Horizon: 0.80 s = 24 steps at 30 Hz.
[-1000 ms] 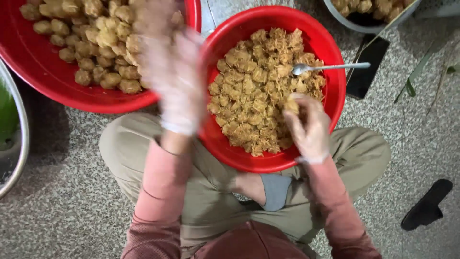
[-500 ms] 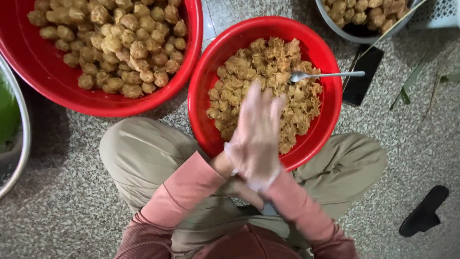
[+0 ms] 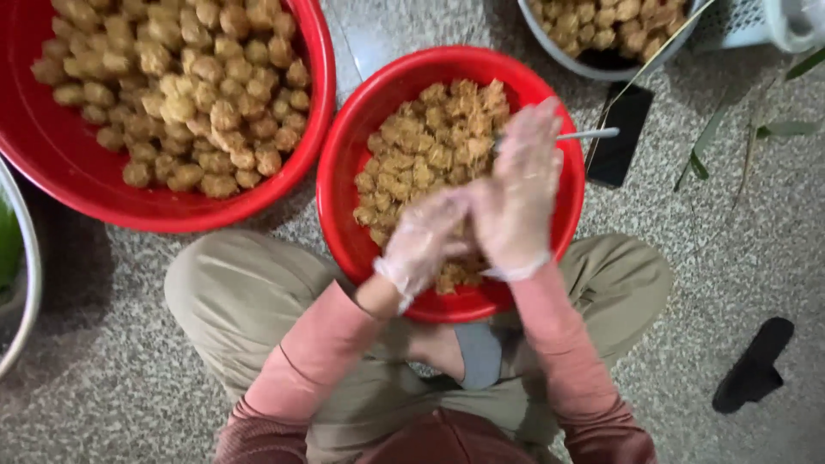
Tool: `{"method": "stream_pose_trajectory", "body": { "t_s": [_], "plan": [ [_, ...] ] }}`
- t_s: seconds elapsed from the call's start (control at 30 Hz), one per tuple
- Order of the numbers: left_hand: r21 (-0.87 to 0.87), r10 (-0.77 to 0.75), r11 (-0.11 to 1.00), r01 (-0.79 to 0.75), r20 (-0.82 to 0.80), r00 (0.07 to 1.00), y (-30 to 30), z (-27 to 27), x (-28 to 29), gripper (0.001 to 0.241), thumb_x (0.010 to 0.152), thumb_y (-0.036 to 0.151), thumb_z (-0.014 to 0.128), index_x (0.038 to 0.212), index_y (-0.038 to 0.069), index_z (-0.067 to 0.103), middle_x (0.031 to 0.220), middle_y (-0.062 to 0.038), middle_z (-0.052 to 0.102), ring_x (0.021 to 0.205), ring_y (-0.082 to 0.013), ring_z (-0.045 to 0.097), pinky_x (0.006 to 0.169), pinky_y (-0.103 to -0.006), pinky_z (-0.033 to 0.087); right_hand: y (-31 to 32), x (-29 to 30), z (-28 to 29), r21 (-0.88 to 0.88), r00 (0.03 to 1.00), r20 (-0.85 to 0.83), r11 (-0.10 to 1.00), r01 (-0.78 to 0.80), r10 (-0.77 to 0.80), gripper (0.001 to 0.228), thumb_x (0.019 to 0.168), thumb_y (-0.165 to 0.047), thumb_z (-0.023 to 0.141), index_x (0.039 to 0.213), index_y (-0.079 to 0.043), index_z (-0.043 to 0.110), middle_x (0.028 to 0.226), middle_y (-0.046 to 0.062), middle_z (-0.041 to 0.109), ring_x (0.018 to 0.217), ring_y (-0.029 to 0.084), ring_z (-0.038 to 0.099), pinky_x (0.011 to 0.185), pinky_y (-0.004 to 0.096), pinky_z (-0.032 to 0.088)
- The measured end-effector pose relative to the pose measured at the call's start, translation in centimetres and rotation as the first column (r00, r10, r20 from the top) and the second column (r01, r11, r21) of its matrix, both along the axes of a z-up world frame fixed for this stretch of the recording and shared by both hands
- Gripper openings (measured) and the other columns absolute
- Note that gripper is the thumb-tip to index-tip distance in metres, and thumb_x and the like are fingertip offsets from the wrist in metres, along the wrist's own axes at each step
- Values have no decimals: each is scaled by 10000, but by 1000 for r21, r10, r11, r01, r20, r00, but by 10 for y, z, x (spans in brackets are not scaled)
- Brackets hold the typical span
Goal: Rolling a food mixture into small, uniform balls by hand and placing them in a bowl.
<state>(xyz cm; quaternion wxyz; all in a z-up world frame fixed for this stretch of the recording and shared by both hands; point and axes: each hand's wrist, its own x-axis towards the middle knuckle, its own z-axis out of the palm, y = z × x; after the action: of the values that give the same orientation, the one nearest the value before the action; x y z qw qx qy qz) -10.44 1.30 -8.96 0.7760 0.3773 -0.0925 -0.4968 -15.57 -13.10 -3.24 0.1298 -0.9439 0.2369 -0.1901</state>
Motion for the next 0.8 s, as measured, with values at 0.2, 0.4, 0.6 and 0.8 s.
{"method": "stream_pose_trajectory", "body": {
  "t_s": [0.2,0.4,0.6,0.8],
  "plan": [
    [312,196,939,-147,-133,972,-3,96,109,112,893,-5,632,825,-89,602,992,-302,680,620,-372,728,631,-571,682,-16,-43,0,325,997,59,943,-69,52,409,1064,-173,565,1426,16,569,1259,282,660,1133,456,645,913,570,583],
    [-153,622,742,-653,522,584,21,87,181,143,1107,232,603,1138,93,618,776,-11,547,518,-113,475,433,-268,428,23,-32,-18,257,981,-14,949,-185,195,379,928,-127,747,1263,30,662,1156,181,733,898,281,693,788,365,597],
    [135,55,524,-841,980,192,41,55,201,535,1192,534,483,1597,225,319,1650,-146,374,1580,-388,492,1361,-560,529,51,2,-40,-188,838,-476,900,-394,267,643,917,-187,627,1512,-13,457,1536,119,542,1414,278,505,957,487,416],
    [-2,288,641,-768,927,239,30,82,187,386,1173,252,638,1484,126,448,1515,-160,561,1488,-326,537,1353,-454,400,69,29,-67,-454,830,-554,814,-363,61,733,896,-205,698,1565,-173,401,1529,-21,508,1378,172,440,1088,471,373]
  ]
}}
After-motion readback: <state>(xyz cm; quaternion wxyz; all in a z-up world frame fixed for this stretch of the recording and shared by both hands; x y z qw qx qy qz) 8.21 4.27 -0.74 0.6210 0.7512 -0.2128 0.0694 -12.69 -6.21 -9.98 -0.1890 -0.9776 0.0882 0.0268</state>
